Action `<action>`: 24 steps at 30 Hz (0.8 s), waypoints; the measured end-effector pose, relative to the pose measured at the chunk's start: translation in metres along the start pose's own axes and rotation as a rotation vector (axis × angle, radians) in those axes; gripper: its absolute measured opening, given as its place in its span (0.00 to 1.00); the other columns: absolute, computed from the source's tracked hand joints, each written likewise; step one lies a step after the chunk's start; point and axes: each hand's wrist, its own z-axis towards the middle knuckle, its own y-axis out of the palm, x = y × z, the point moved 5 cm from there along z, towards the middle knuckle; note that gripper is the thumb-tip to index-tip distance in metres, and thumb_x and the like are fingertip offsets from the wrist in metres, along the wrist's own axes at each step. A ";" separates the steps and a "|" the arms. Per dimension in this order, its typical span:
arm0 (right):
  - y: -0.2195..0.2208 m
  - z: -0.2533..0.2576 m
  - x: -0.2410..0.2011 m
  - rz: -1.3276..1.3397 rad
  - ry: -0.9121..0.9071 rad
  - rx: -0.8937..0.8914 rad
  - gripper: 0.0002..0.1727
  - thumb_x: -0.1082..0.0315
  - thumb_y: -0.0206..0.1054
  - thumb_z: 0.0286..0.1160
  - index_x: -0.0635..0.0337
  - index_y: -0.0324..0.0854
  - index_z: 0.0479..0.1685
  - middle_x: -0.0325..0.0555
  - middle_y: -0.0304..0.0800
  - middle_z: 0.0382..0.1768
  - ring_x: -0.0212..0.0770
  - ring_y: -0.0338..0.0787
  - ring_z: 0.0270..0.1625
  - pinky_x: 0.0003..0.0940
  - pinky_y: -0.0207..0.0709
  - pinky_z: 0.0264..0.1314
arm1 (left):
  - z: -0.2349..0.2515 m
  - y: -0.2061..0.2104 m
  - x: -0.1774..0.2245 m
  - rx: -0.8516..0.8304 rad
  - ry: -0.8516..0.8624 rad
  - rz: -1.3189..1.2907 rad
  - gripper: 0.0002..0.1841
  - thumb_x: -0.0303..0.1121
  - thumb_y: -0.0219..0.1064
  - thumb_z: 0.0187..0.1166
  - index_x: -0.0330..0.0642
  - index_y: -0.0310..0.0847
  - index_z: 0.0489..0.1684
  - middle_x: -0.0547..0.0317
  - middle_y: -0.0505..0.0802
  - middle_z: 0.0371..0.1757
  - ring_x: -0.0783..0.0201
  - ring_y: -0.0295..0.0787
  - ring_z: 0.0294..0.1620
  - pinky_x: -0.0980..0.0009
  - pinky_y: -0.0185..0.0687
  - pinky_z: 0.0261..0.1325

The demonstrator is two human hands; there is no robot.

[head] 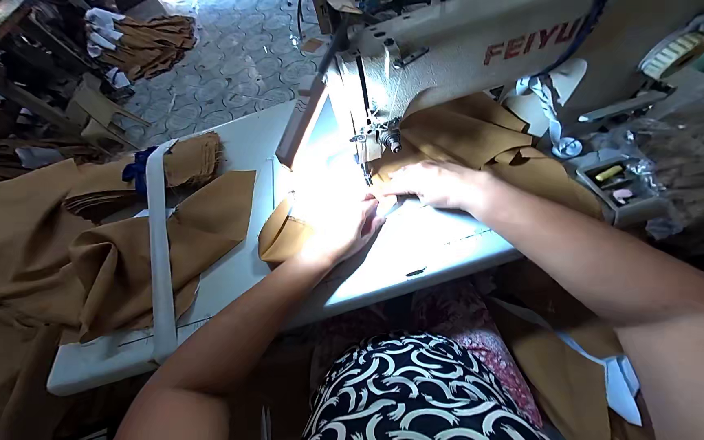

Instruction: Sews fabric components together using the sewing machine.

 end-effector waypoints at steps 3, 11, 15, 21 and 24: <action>0.015 -0.011 0.002 -0.045 -0.028 0.043 0.28 0.81 0.52 0.82 0.51 0.84 0.75 0.49 0.84 0.76 0.56 0.77 0.83 0.54 0.64 0.88 | -0.025 0.010 -0.005 0.025 0.024 0.002 0.29 0.49 0.50 0.89 0.41 0.76 0.81 0.49 0.79 0.84 0.51 0.72 0.86 0.46 0.61 0.86; 0.018 -0.003 0.010 -0.006 -0.026 0.156 0.26 0.84 0.52 0.80 0.57 0.85 0.72 0.50 0.85 0.76 0.57 0.80 0.81 0.53 0.66 0.86 | -0.018 0.010 -0.021 0.069 0.035 -0.038 0.25 0.42 0.49 0.89 0.43 0.80 0.78 0.49 0.81 0.82 0.49 0.73 0.85 0.47 0.61 0.87; 0.020 0.016 0.032 0.022 0.072 0.162 0.28 0.85 0.54 0.77 0.58 0.85 0.73 0.49 0.83 0.77 0.53 0.79 0.82 0.52 0.67 0.86 | 0.001 0.002 -0.042 0.044 0.027 -0.085 0.23 0.38 0.49 0.90 0.37 0.82 0.73 0.43 0.83 0.78 0.46 0.74 0.83 0.46 0.63 0.85; 0.006 0.034 0.015 -0.141 0.302 0.009 0.33 0.84 0.61 0.76 0.54 0.76 0.82 0.57 0.83 0.75 0.60 0.79 0.79 0.54 0.60 0.88 | 0.023 -0.003 -0.074 0.009 -0.029 -0.094 0.23 0.37 0.47 0.90 0.38 0.81 0.73 0.46 0.81 0.81 0.45 0.69 0.87 0.32 0.47 0.87; 0.002 0.014 -0.006 -0.199 0.299 0.199 0.25 0.81 0.61 0.77 0.59 0.82 0.74 0.61 0.84 0.73 0.63 0.78 0.79 0.58 0.64 0.85 | 0.029 -0.004 -0.082 0.020 -0.040 -0.121 0.23 0.36 0.48 0.90 0.38 0.83 0.72 0.46 0.83 0.79 0.45 0.69 0.87 0.28 0.45 0.86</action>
